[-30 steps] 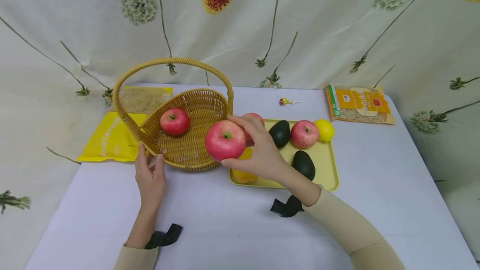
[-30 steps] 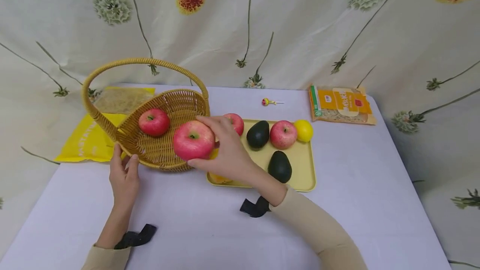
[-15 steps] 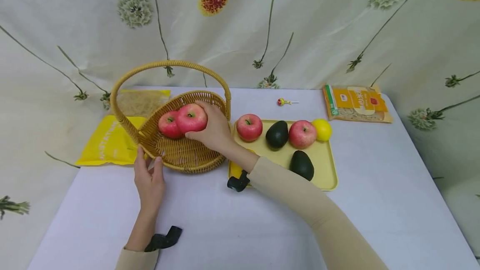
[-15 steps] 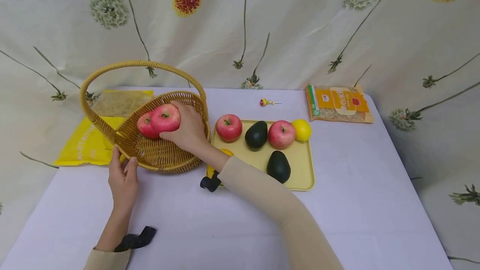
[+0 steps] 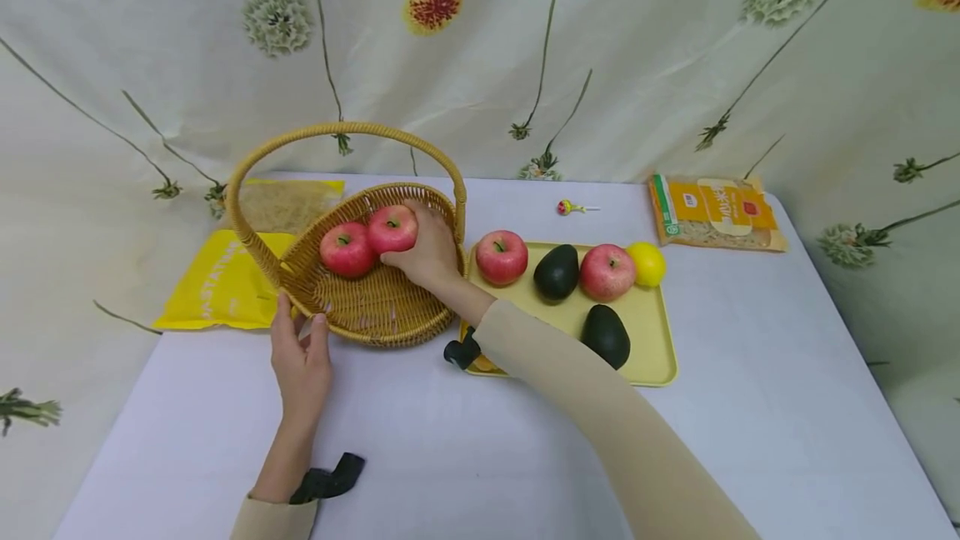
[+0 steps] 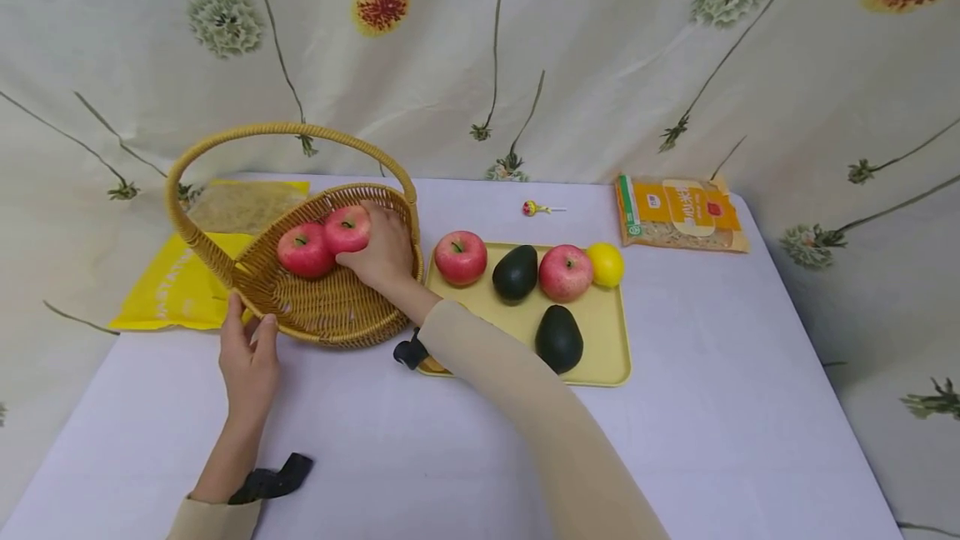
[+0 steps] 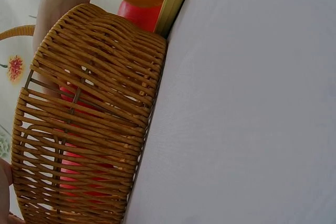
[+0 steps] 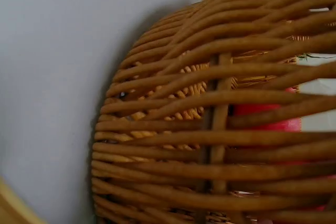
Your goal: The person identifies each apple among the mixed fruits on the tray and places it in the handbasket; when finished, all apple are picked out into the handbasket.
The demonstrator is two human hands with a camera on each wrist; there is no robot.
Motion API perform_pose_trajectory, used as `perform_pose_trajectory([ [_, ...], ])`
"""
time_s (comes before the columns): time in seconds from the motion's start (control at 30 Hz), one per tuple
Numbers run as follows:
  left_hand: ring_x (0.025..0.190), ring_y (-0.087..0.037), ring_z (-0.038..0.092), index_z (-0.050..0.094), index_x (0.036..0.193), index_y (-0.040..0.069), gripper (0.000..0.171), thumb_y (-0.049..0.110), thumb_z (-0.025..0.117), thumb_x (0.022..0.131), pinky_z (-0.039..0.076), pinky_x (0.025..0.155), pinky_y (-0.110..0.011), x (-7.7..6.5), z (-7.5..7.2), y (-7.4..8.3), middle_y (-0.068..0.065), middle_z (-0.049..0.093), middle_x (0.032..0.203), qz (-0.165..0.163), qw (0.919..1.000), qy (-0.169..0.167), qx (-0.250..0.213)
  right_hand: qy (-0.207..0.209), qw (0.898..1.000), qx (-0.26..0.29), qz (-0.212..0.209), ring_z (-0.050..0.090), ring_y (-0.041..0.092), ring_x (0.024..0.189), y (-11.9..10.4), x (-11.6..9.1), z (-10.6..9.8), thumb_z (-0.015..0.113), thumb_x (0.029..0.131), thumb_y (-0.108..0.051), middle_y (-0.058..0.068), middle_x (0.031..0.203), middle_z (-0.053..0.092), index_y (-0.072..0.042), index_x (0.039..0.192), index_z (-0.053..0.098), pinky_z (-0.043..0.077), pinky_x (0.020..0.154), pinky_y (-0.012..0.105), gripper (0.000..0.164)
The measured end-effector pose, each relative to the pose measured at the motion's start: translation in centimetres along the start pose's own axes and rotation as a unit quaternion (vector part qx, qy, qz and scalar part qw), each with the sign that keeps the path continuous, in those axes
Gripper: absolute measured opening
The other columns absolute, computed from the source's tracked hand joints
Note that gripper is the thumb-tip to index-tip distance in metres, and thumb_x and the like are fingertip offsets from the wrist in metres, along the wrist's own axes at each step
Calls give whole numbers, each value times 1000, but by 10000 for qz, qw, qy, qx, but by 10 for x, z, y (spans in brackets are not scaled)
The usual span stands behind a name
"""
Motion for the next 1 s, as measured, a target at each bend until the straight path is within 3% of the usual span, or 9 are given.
perform_pose_trajectory([
  [0.6, 136, -32, 43, 16, 158, 14, 65, 30, 46, 102, 37, 94, -11, 0, 1, 2, -9, 28, 158, 25, 10000, -24, -24, -56, 9980, -498, 378, 42, 23, 137, 14, 11, 11, 83, 77, -26, 6, 150, 44, -15, 149, 39, 37, 111, 35, 85],
  [1.0, 136, -33, 43, 16, 158, 13, 65, 29, 46, 102, 35, 91, -8, 0, 0, 1, -12, 29, 157, 44, 10000, -4, -50, -95, 9975, -470, 511, 46, 27, 133, 17, 13, 14, 82, 79, -22, 13, 146, 46, -14, 149, 38, 40, 109, 36, 83],
])
Point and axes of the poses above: each hand's wrist, its own x-axis towards the middle knuckle, its own z-axis out of the palm, y = z × x, the point moved 7 cm from there along x, towards the middle knuckle
